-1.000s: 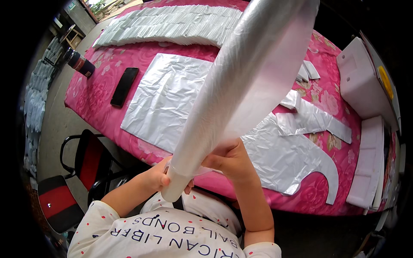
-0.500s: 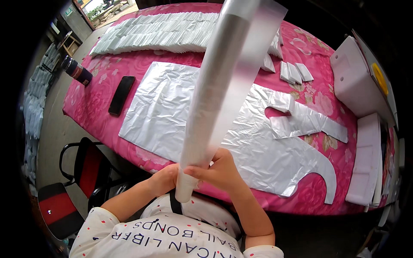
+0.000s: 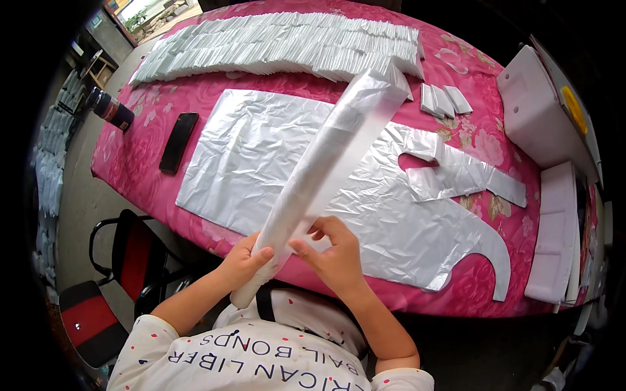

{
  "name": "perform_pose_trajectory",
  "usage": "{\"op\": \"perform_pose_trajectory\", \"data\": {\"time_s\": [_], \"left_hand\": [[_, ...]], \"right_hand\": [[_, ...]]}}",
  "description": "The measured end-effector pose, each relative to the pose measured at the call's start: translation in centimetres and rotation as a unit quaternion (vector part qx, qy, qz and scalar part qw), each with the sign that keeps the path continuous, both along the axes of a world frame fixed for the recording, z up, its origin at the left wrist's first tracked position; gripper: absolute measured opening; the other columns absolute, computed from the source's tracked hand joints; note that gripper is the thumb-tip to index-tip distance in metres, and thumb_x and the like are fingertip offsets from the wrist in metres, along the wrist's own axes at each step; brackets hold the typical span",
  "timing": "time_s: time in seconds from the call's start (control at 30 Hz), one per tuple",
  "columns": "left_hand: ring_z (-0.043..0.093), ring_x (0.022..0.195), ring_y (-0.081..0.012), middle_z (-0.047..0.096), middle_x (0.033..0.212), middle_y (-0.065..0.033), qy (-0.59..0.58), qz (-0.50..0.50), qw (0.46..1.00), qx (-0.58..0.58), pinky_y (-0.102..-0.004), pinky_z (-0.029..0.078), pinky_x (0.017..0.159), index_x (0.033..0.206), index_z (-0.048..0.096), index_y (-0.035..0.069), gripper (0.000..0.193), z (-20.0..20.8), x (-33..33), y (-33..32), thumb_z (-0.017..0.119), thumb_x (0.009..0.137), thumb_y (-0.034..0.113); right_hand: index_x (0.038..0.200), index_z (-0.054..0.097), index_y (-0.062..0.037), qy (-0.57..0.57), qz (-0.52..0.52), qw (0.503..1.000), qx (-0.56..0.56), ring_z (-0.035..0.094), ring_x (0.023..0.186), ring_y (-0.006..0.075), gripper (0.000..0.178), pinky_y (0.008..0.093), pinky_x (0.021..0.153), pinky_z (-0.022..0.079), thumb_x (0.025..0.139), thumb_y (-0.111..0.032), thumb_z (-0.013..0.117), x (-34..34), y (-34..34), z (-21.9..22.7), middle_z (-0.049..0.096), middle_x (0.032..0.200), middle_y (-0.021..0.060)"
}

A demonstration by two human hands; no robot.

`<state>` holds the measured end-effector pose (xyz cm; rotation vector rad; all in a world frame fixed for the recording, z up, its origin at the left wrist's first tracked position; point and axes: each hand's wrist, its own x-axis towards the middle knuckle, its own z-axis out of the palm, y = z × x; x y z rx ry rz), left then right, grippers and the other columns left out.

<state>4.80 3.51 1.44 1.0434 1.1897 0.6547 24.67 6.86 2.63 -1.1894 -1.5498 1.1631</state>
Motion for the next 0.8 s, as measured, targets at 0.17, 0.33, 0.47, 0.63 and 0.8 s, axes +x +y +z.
{"op": "perform_pose_trajectory", "data": {"time_s": [0.17,0.33,0.47,0.63,0.8], "left_hand": [[0.059,0.086,-0.0165,0.063,0.093,-0.0116,0.144,-0.090,0.985,-0.043,-0.0313,0.047,0.076,0.111,0.056,0.002,0.038,0.9,-1.4,-0.9,0.059,0.085,0.030],[0.060,0.085,-0.0178,0.063,0.092,-0.0107,0.189,-0.154,0.969,-0.038,-0.0322,0.048,0.076,0.102,0.058,0.004,0.027,0.2,-1.8,-2.7,0.061,0.082,0.022],[0.059,0.086,-0.0157,0.063,0.092,-0.0091,0.200,-0.139,0.965,-0.100,-0.0311,0.047,0.077,0.107,0.058,0.003,0.033,0.8,-2.2,-3.3,0.062,0.084,0.026],[0.060,0.086,-0.0190,0.063,0.094,-0.0128,0.191,-0.139,0.964,-0.125,-0.0316,0.047,0.078,0.111,0.057,0.001,0.043,0.9,-2.5,-3.5,0.062,0.084,0.034],[0.060,0.086,-0.0205,0.063,0.094,-0.0145,0.194,-0.144,0.966,-0.091,-0.0322,0.047,0.077,0.110,0.057,0.001,0.045,0.6,-2.8,-3.7,0.062,0.084,0.037]], "right_hand": [[0.101,0.060,-0.0049,-0.119,-0.003,0.943,0.312,0.054,0.085,0.0254,0.033,0.0357,0.078,0.043,0.074,-0.021,0.070,-1.1,-0.1,1.8,0.059,0.091,0.0089],[0.082,0.061,-0.0066,-0.176,0.271,0.890,0.323,0.055,0.081,0.0218,0.021,0.0336,0.076,0.043,0.075,-0.026,0.066,-4.7,-0.6,-1.9,0.058,0.082,0.0055],[0.076,0.060,-0.0075,-0.283,0.270,0.864,0.318,0.055,0.073,0.0210,0.022,0.0330,0.074,0.043,0.076,-0.029,0.065,-3.1,1.0,-2.9,0.059,0.074,0.0045],[0.082,0.062,-0.0064,-0.315,0.177,0.870,0.336,0.055,0.083,0.0225,0.021,0.0367,0.080,0.043,0.076,-0.026,0.065,1.3,4.4,-3.0,0.060,0.083,0.0065],[0.103,0.059,-0.0015,-0.370,-0.012,0.862,0.346,0.052,0.100,0.0270,0.039,0.0389,0.090,0.040,0.075,-0.026,0.068,5.4,5.9,-2.1,0.055,0.102,0.0125]]}}
